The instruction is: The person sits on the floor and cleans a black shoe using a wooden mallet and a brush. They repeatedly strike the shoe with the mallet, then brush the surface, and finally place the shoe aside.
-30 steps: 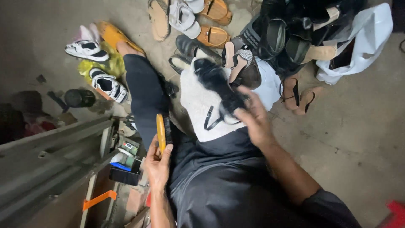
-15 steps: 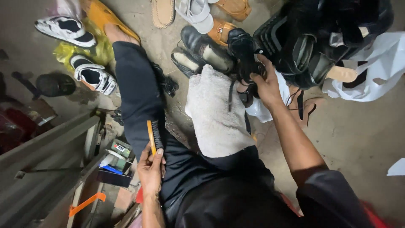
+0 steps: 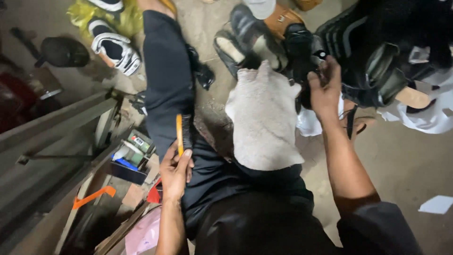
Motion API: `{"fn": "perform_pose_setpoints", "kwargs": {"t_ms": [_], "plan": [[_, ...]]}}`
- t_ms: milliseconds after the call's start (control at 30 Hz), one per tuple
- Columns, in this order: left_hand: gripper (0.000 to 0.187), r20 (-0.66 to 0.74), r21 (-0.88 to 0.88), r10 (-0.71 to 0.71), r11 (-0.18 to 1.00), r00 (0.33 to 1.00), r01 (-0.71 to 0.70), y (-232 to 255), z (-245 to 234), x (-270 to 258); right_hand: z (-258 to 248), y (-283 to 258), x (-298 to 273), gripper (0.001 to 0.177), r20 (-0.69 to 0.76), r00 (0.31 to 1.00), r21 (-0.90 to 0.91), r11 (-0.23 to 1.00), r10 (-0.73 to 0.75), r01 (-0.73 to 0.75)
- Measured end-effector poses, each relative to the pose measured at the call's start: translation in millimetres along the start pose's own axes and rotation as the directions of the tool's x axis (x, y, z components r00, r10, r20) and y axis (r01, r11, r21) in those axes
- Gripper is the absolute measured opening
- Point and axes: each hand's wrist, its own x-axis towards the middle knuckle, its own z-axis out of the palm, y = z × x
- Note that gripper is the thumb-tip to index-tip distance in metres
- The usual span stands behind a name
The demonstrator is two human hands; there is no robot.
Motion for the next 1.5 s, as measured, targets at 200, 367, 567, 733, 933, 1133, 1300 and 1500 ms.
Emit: {"fn": "perform_pose_setpoints", "kwargs": {"t_ms": [200, 367, 567, 733, 933, 1133, 1300, 1500], "plan": [[0.043, 0.052, -0.069, 0.016, 0.998, 0.999, -0.012, 0, 1, -1, 55, -145, 2, 0.037, 0.090, 0.922, 0.057, 0.926, -0.376, 0.372], [0.047, 0.078, -0.076, 0.025, 0.997, 0.997, -0.019, -7, -3, 0, 176, -163, 20, 0.048, 0.285, 0.824, 0.233, 0.869, -0.490, 0.436], [0.045, 0.076, -0.076, 0.020, 0.997, 0.997, -0.014, -5, -9, -1, 264, -143, -5, 0.048, 0.671, 0.718, -0.386, 0.741, -0.183, 0.550], [0.046, 0.098, -0.056, -0.007, 0.998, 0.995, 0.013, 9, -14, 5, 276, -114, -14, 0.045, 0.776, 0.620, -0.516, 0.678, 0.112, 0.523], [0.046, 0.094, -0.089, -0.022, 0.996, 0.995, 0.030, 12, -11, 8, 309, -78, 22, 0.059, 0.551, 0.770, -0.638, 0.757, 0.321, 0.141], [0.047, 0.103, -0.104, -0.046, 0.993, 0.994, 0.057, 17, -16, 5, 327, -60, 7, 0.073, 0.476, 0.771, -0.693, 0.720, 0.424, 0.032], [0.047, 0.170, -0.109, -0.065, 0.991, 0.983, 0.084, 13, -25, 10, 323, -37, -3, 0.081, 0.436, 0.770, -0.729, 0.684, 0.466, -0.001], [0.049, 0.121, 0.034, -0.207, 0.978, 0.971, 0.204, 31, -22, 14, 334, 2, 3, 0.068, 0.401, 0.703, -0.767, 0.635, 0.587, -0.092]]}}
